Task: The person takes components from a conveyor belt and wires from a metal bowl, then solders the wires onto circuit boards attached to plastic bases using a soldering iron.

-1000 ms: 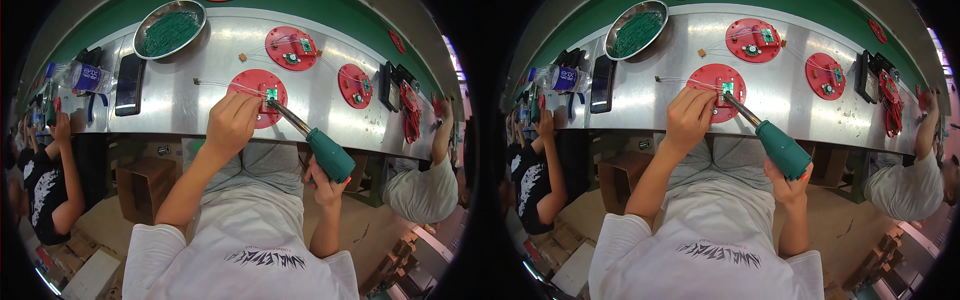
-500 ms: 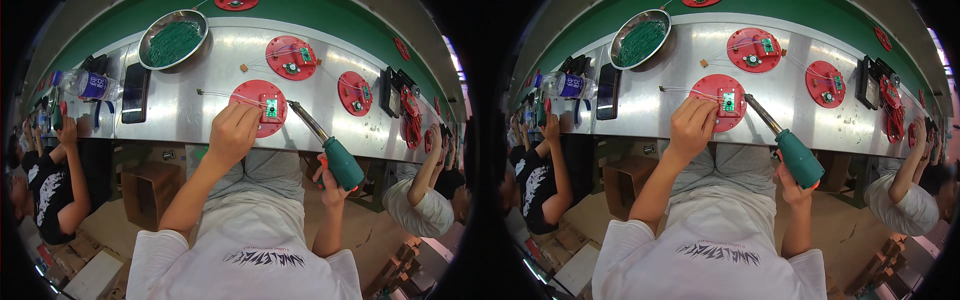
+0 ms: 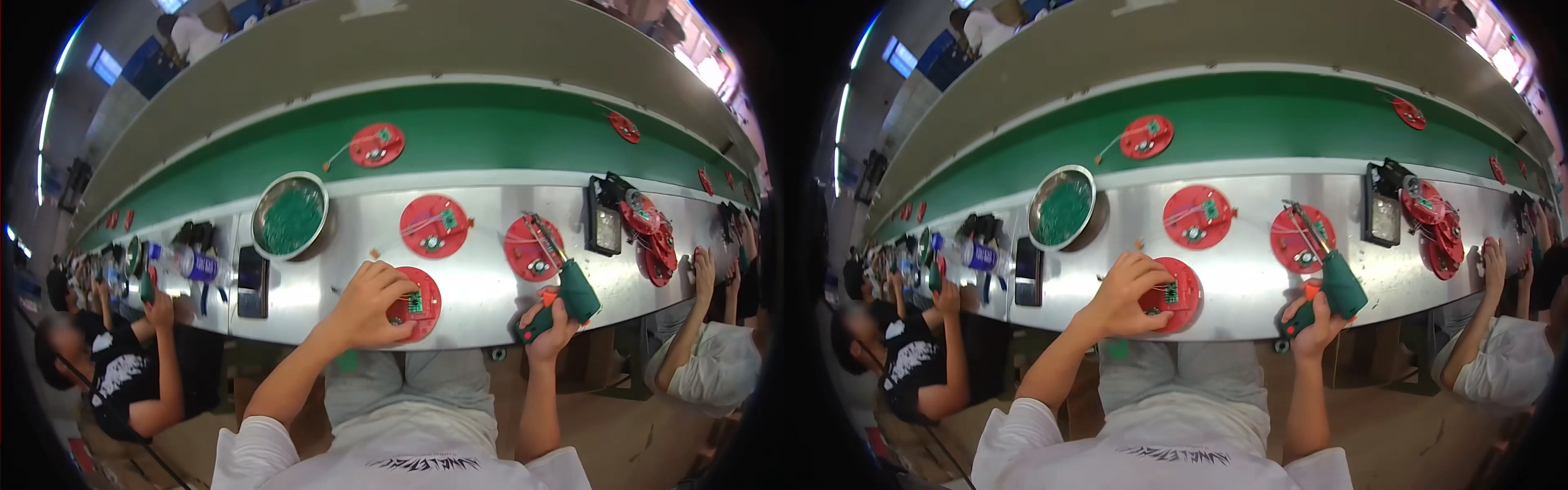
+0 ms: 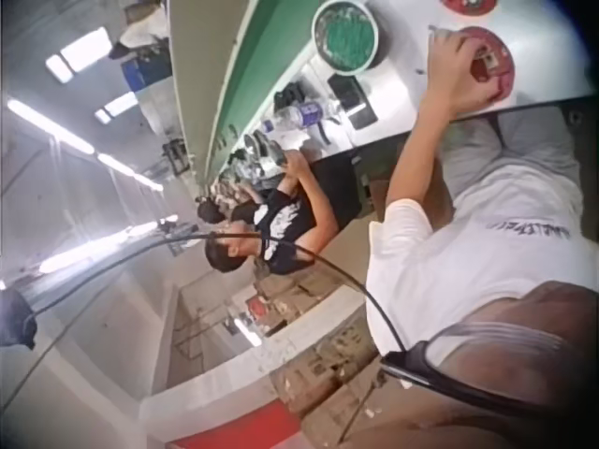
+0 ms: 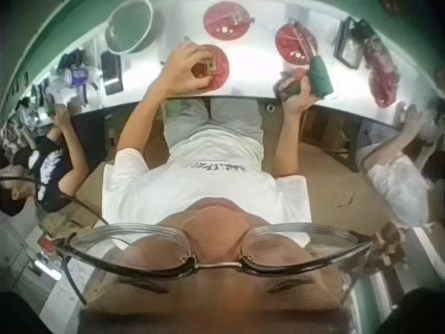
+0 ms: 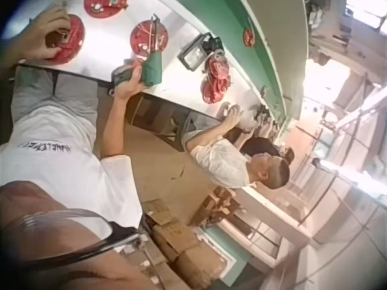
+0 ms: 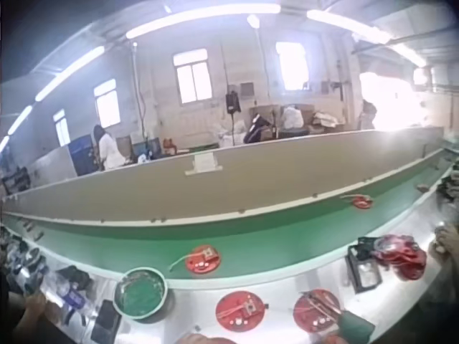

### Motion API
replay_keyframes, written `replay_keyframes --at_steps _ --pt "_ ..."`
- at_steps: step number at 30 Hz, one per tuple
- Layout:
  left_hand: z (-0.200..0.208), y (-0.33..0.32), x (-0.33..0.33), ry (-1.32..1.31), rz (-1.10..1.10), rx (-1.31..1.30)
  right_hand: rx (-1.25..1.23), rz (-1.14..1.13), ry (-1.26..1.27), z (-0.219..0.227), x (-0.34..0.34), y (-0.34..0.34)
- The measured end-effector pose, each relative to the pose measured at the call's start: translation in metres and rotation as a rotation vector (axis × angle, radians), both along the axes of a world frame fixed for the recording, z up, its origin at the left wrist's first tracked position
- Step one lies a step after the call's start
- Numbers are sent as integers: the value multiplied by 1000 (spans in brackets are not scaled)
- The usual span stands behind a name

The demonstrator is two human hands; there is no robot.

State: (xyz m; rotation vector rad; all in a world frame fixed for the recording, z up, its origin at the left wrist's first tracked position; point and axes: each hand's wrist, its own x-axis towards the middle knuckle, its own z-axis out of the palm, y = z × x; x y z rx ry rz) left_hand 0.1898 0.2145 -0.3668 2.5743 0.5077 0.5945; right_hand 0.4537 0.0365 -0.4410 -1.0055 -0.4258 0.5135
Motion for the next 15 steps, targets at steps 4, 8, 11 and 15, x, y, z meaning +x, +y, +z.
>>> replay_keyframes --at_steps 4,8,11,15 --pt "30 64 69 -96 30 278 -4 -106 78 0 -5 1" --pt "-10 190 141 -135 293 305 -4 -138 162 0 -6 6" --pt "-35 245 146 261 718 302 -13 -185 117 14 -6 6" --pt "-24 260 127 349 649 -25 -32 -142 104 8 -4 2"
